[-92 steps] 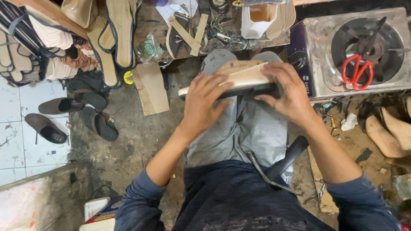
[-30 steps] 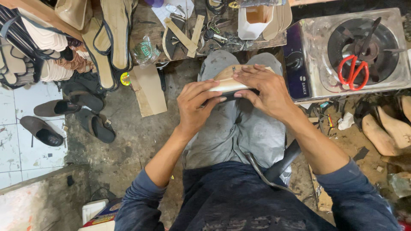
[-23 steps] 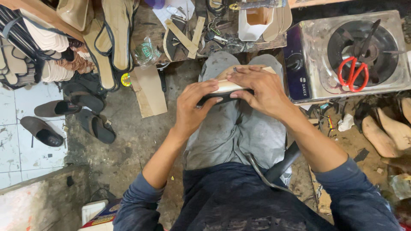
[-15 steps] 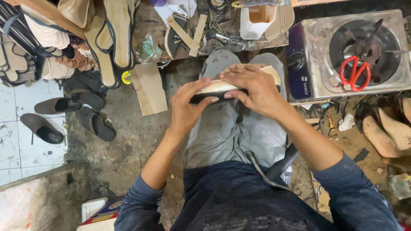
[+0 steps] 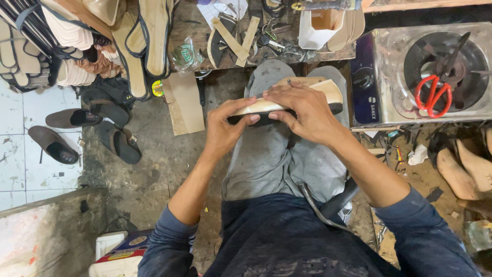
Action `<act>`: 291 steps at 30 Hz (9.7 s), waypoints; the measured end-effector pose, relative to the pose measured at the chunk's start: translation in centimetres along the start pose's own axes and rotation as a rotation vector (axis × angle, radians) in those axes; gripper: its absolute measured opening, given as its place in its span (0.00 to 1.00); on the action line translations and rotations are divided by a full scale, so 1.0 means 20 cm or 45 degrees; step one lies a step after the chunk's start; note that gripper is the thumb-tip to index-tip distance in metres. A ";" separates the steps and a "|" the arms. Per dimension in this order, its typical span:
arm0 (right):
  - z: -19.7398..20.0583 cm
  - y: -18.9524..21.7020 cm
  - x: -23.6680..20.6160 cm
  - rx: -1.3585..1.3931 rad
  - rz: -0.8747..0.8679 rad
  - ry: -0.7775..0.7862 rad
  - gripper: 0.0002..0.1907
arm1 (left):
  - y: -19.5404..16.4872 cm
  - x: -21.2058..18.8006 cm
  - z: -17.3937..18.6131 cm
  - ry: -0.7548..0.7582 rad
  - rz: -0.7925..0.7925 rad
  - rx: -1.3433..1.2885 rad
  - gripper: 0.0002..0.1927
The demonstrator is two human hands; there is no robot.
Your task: The person assembles a slipper by attaching a black rubber sole to a beige upper. They press the parts together, use a curved metal tool to tuck and secure the edges, and then place the finished slipper on a nearby shelf.
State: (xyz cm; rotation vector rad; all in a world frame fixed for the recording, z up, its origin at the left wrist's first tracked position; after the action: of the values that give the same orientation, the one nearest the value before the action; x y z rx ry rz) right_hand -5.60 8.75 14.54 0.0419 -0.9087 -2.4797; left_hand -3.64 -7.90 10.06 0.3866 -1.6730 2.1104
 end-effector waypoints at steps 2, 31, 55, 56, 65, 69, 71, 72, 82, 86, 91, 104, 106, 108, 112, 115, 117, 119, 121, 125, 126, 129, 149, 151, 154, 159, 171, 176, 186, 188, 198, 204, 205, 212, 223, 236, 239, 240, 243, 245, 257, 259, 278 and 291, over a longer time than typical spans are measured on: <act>-0.01 0.01 0.00 -0.051 0.032 -0.023 0.27 | 0.01 -0.01 0.00 0.010 -0.036 0.045 0.20; 0.03 -0.25 -0.13 0.434 -0.339 0.396 0.47 | 0.21 0.05 0.02 -0.300 0.094 -0.960 0.33; -0.05 -0.29 -1.27 0.498 -0.537 0.610 0.27 | 0.08 -0.10 -0.69 0.097 0.497 -1.098 0.36; 0.00 -0.33 -1.26 0.461 -0.587 0.477 0.27 | 0.04 -0.11 -0.70 0.190 0.289 -0.897 0.34; 0.26 -0.26 -0.99 0.583 -0.732 -0.438 0.13 | 0.32 -0.07 -0.94 0.264 0.513 -1.195 0.19; 0.15 -0.29 -0.87 1.024 -0.955 -0.236 0.15 | 0.36 -0.04 -0.98 0.320 0.656 -1.422 0.19; 0.11 -0.31 -0.82 1.138 -0.985 -0.230 0.16 | 0.36 -0.01 -0.95 0.333 0.530 -1.326 0.21; 0.09 -0.32 -0.81 1.199 -0.997 -0.251 0.16 | 0.36 0.01 -0.94 0.338 0.474 -1.283 0.23; 0.03 -0.41 -0.66 0.863 -1.236 -0.101 0.12 | 0.59 -0.01 -0.96 0.215 0.686 -1.003 0.36; 0.11 -0.33 -0.45 0.598 -0.842 0.008 0.12 | 0.66 0.00 -0.99 0.151 0.734 -1.066 0.36; 0.12 -0.38 -0.32 0.382 -0.648 0.122 0.12 | 0.73 0.02 -0.98 0.042 0.780 -1.135 0.32; -0.04 -0.59 -0.50 1.296 -1.444 -0.251 0.13 | 0.74 0.09 -0.96 0.139 0.764 -0.994 0.39; -0.02 -0.55 -0.46 1.094 -1.417 -0.231 0.13 | 0.75 0.10 -0.96 0.128 0.734 -0.988 0.39; 0.00 -0.52 -0.42 1.043 -1.393 -0.246 0.13 | 0.76 0.09 -0.97 0.142 0.740 -0.951 0.40; 0.05 -0.52 -0.33 0.904 -1.376 -0.217 0.12 | 0.78 0.09 -0.97 0.058 0.726 -1.028 0.37; 0.07 -0.56 -0.29 0.732 -1.454 -0.044 0.12 | 0.79 0.07 -0.98 0.094 0.768 -0.954 0.38; 0.09 -0.56 -0.25 0.731 -1.432 -0.044 0.11 | 0.80 0.06 -0.98 0.082 0.791 -0.949 0.38; 0.10 -0.55 -0.22 0.736 -1.402 -0.047 0.11 | 0.80 0.06 -0.98 0.083 0.793 -0.946 0.38; 0.10 -0.54 -0.19 0.741 -1.375 -0.061 0.11 | 0.81 0.06 -0.97 0.066 0.767 -0.929 0.39; 0.10 -0.54 -0.16 0.743 -1.403 -0.035 0.12 | 0.81 0.05 -0.98 0.041 0.809 -1.001 0.39; 0.10 -0.54 -0.15 0.748 -1.398 -0.030 0.12 | 0.81 0.03 -0.99 0.042 0.858 -1.050 0.39; 0.10 -0.56 -0.12 0.710 -1.376 0.015 0.12 | 0.81 0.03 -1.00 -0.003 0.882 -1.165 0.38; 0.28 -0.42 -0.27 1.459 -0.707 0.043 0.16 | 0.16 0.26 -0.74 0.072 0.362 -1.095 0.36; 0.37 -0.31 -0.42 1.680 -0.503 -0.156 0.16 | -0.14 0.35 -0.62 0.175 0.019 -0.957 0.37; 0.52 -0.17 -0.56 1.667 -0.131 -0.324 0.16 | -0.52 0.49 -0.53 0.367 -0.496 -0.696 0.37; 0.52 -0.10 -0.71 1.572 -0.183 -0.621 0.16 | -0.66 0.58 -0.57 0.214 -0.409 -0.957 0.36; 0.65 0.23 -0.96 0.417 -0.375 -0.529 0.13 | -0.63 0.32 -0.72 0.294 -0.173 -0.700 0.32; 0.64 0.17 -0.93 0.891 -0.501 -0.461 0.12 | -0.69 0.30 -0.70 0.365 -0.198 -0.575 0.30; 0.56 0.17 -0.97 0.950 -0.804 -0.449 0.12 | -0.75 0.25 -0.68 0.431 -0.347 -0.413 0.29; 0.55 0.17 -0.95 1.187 -0.768 -0.490 0.12 | -0.75 0.24 -0.66 0.427 -0.356 -0.415 0.29; 0.41 0.05 -1.11 1.445 -0.800 -0.555 0.13 | -0.78 0.19 -0.65 0.454 -0.429 -0.342 0.27; 0.49 0.16 -1.03 1.066 -0.920 -0.480 0.13 | -0.81 0.16 -0.62 0.448 -0.491 -0.346 0.24; 0.55 0.19 -1.03 0.540 -0.960 -0.426 0.13 | -0.81 0.15 -0.63 0.458 -0.488 -0.347 0.24; 0.65 0.16 -0.86 0.422 -0.628 -0.168 0.14 | -0.80 0.12 -0.63 0.439 -0.563 -0.322 0.22; 0.28 0.03 -1.00 1.457 -0.442 -0.267 0.15 | -0.69 -0.14 -0.37 -0.346 -0.211 0.155 0.23; 0.03 -0.22 -1.46 1.960 -1.022 -0.271 0.18 | -0.25 -0.60 -0.96 -0.700 1.172 -1.291 0.30; -0.01 -0.22 -1.52 2.054 -1.141 -0.403 0.18 | -0.22 -0.63 -1.02 -0.803 1.213 -1.276 0.29; -0.02 -0.22 -1.54 2.076 -1.225 -0.435 0.18 | -0.21 -0.64 -1.04 -0.843 1.203 -1.260 0.29; 0.06 -0.22 -1.53 1.589 -1.360 -0.369 0.16 | -0.17 -0.66 -1.05 -0.881 1.065 -1.155 0.28; 0.13 -0.21 -1.48 1.165 -1.348 -0.266 0.15 | -0.14 -0.67 -1.07 -0.860 1.001 -1.178 0.28; 0.16 -0.23 -1.36 1.110 -1.396 -0.354 0.13 | -0.08 -0.64 -1.09 -0.808 0.938 -1.183 0.31; 0.09 -0.26 -1.38 1.774 -1.511 -0.470 0.13 | -0.07 -0.64 -1.10 -0.783 0.935 -1.210 0.31; 0.07 -0.31 -1.27 1.552 -1.485 -0.441 0.13 | 0.02 -0.67 -1.09 -0.715 0.785 -1.141 0.35; 0.07 -0.41 -1.12 1.187 -1.564 -0.353 0.16 | 0.12 -0.73 -1.11 -0.592 0.786 -1.104 0.46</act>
State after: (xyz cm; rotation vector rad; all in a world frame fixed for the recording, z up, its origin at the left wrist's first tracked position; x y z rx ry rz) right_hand 10.22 25.31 7.58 0.7845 -2.7040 -2.7165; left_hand 8.87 10.90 -4.09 0.0750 -3.0698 1.4265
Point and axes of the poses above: each hand's wrist, its own x-axis towards the middle knuckle, its own z-axis out of the back of the hand, y = z × x, the point moved 9 cm from there along x, towards the middle knuckle, and after that the axes turned 15 degrees about -z, right-handed, at the moved point
